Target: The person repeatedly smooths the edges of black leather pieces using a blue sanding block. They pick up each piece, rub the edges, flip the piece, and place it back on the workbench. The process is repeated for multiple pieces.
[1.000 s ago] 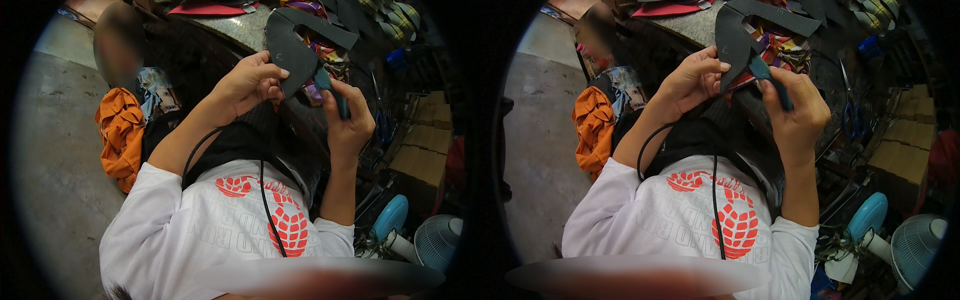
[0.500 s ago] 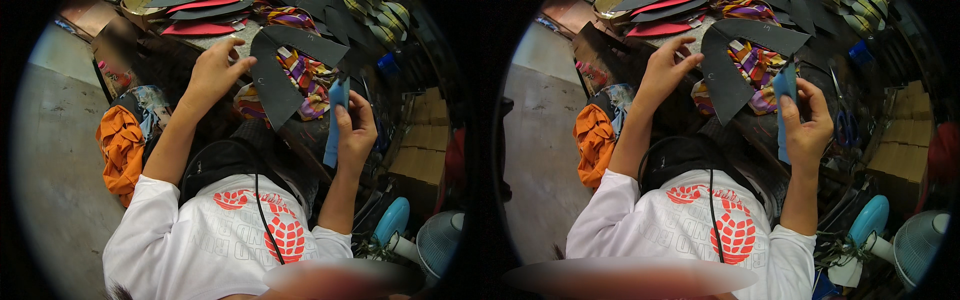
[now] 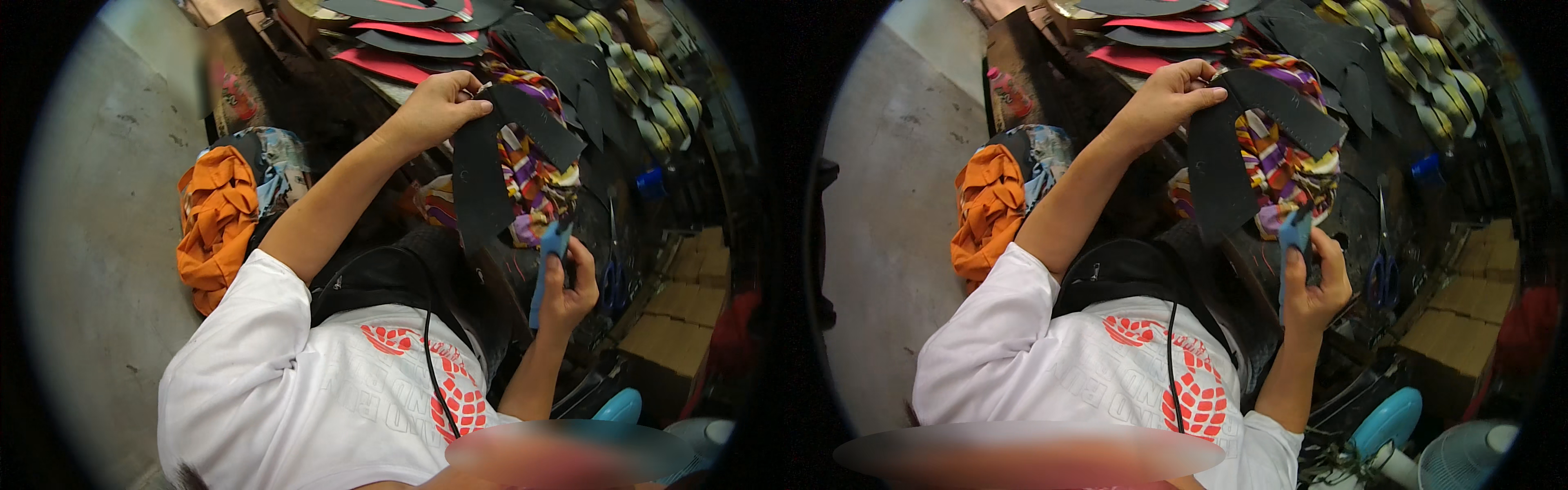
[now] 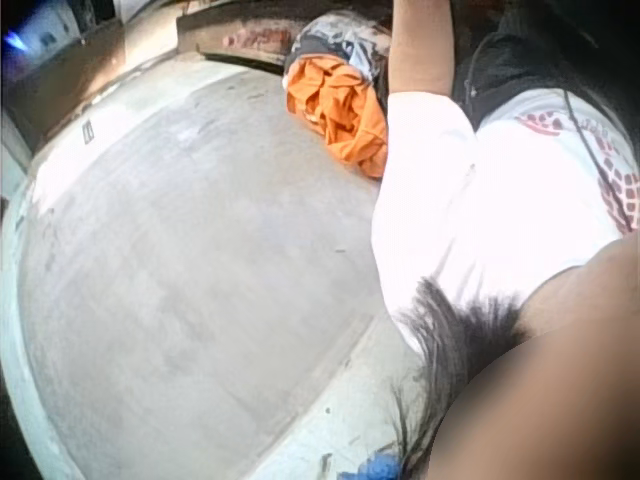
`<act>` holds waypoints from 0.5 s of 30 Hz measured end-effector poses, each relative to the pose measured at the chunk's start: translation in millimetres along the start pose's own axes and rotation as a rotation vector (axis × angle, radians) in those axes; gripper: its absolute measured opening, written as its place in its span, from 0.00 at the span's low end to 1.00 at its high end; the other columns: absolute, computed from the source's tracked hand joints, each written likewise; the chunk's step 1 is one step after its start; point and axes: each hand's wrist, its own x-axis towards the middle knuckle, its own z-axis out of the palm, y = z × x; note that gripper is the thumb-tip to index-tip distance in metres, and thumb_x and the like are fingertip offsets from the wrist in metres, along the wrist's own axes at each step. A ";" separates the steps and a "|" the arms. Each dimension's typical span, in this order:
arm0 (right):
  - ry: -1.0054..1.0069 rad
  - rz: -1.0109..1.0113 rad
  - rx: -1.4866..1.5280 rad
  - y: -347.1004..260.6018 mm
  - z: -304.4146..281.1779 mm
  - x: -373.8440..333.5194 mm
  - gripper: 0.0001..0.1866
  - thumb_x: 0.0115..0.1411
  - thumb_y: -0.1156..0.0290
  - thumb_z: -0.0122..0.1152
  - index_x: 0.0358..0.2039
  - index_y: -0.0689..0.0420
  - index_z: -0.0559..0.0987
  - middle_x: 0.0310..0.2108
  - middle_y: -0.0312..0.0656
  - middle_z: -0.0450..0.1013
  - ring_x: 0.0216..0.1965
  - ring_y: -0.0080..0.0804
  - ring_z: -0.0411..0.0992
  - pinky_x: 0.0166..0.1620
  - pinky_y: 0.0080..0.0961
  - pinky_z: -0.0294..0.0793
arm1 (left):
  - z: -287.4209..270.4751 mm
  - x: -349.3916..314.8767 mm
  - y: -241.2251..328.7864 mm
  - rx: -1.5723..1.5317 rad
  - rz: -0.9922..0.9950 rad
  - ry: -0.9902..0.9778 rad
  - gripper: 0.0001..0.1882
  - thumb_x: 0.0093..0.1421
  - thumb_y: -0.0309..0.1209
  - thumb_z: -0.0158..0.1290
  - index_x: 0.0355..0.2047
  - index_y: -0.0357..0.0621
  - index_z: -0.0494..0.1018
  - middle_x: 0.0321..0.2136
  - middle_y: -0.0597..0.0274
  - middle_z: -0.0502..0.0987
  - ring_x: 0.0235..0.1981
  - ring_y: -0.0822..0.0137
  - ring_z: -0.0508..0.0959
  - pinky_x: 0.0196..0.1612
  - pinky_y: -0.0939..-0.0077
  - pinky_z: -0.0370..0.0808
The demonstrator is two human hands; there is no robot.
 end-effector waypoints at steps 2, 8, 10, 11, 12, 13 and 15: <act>0.009 0.043 0.020 2.2 -0.7 -2.3 0.14 0.57 0.75 0.63 0.44 0.64 0.79 0.32 0.39 0.75 0.33 0.25 0.71 0.41 0.21 0.70 | -18.9 -4.1 7.5 0.023 0.040 0.082 0.16 0.61 0.27 0.57 0.47 0.28 0.74 0.24 0.66 0.77 0.25 0.80 0.74 0.29 0.83 0.73; 0.032 0.120 0.036 9.2 -3.1 -7.0 0.13 0.59 0.73 0.64 0.44 0.64 0.79 0.33 0.38 0.76 0.33 0.23 0.70 0.41 0.21 0.69 | -82.2 -15.4 66.6 0.552 0.404 0.387 0.16 0.63 0.31 0.57 0.49 0.40 0.77 0.32 0.64 0.80 0.30 0.73 0.78 0.34 0.77 0.75; 0.033 0.133 0.041 10.9 -3.4 -7.6 0.14 0.59 0.72 0.64 0.44 0.64 0.79 0.34 0.38 0.76 0.33 0.23 0.70 0.41 0.20 0.69 | -90.6 -19.2 95.1 0.715 0.524 0.624 0.14 0.64 0.29 0.54 0.49 0.39 0.76 0.37 0.60 0.82 0.36 0.70 0.81 0.40 0.77 0.76; 0.034 0.142 0.044 11.6 -3.4 -7.8 0.14 0.59 0.72 0.64 0.44 0.64 0.80 0.34 0.38 0.76 0.33 0.23 0.70 0.41 0.20 0.69 | -89.9 -20.4 106.4 0.661 0.643 0.755 0.10 0.64 0.23 0.53 0.45 0.35 0.76 0.34 0.58 0.81 0.35 0.70 0.80 0.41 0.80 0.74; 0.040 0.138 0.048 11.5 -3.4 -7.9 0.14 0.59 0.72 0.64 0.44 0.64 0.80 0.34 0.38 0.76 0.33 0.22 0.70 0.41 0.20 0.69 | -92.6 -20.5 120.2 0.669 0.695 0.824 0.10 0.64 0.22 0.52 0.45 0.36 0.76 0.34 0.57 0.82 0.37 0.70 0.81 0.41 0.80 0.74; 0.044 0.151 0.047 11.5 -3.4 -8.1 0.14 0.59 0.71 0.64 0.44 0.64 0.80 0.34 0.37 0.76 0.33 0.22 0.70 0.41 0.20 0.69 | -94.7 -17.6 132.3 0.702 0.797 0.884 0.10 0.64 0.22 0.52 0.45 0.38 0.76 0.34 0.57 0.82 0.38 0.70 0.81 0.41 0.79 0.75; 0.064 0.153 0.047 10.8 -3.2 -8.4 0.14 0.59 0.71 0.64 0.44 0.63 0.80 0.34 0.37 0.76 0.33 0.21 0.70 0.41 0.19 0.69 | -102.9 -3.2 154.3 0.802 1.048 1.003 0.11 0.64 0.21 0.51 0.46 0.40 0.76 0.35 0.57 0.83 0.39 0.69 0.82 0.41 0.78 0.76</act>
